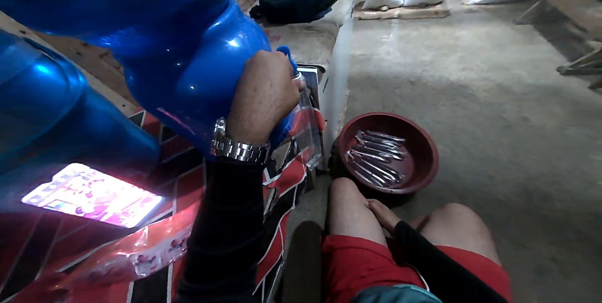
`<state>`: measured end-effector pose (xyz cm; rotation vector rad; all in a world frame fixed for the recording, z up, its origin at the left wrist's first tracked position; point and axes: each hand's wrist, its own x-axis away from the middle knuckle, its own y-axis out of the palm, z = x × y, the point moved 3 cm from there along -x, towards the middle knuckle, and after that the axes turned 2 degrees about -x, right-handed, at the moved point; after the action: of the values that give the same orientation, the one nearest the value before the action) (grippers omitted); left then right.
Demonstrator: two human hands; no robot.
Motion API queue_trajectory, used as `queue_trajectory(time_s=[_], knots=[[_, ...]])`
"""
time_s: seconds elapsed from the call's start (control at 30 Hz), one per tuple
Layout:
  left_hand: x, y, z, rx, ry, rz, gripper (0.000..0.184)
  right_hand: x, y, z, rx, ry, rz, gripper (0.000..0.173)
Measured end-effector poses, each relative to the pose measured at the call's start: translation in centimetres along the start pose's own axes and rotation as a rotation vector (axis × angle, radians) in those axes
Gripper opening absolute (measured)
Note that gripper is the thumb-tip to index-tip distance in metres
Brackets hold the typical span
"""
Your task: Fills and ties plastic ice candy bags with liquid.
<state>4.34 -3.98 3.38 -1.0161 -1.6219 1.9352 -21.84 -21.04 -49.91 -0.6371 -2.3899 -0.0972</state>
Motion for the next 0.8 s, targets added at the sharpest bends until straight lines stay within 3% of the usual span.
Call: queue_trajectory(time_s=[0.13, 0.23, 0.37, 0.5, 0.8], knots=[[0.1, -0.1, -0.1, -0.011, 0.014, 0.001, 0.036, -0.7, -0.1, 0.4, -0.048, 0.026, 0.030, 0.044], [0.1, 0.0, 0.0, -0.031, 0.019, -0.009, 0.035, -1.5, -0.9, 2.1, 0.224, 0.049, 0.047, 0.031], [0.1, 0.2, -0.1, -0.044, 0.052, 0.002, 0.036, -4.1, -1.1, 8.2, 0.586, 0.098, -0.027, 0.049], [0.1, 0.1, -0.2, -0.035, 0.040, 0.004, 0.037, -3.3, -0.4, 7.2, 0.600, 0.127, -0.046, 0.059], [0.0, 0.1, 0.0, -0.057, 0.036, 0.005, 0.040, -1.9, 0.0, 4.5, 0.593, 0.119, -0.046, 0.045]])
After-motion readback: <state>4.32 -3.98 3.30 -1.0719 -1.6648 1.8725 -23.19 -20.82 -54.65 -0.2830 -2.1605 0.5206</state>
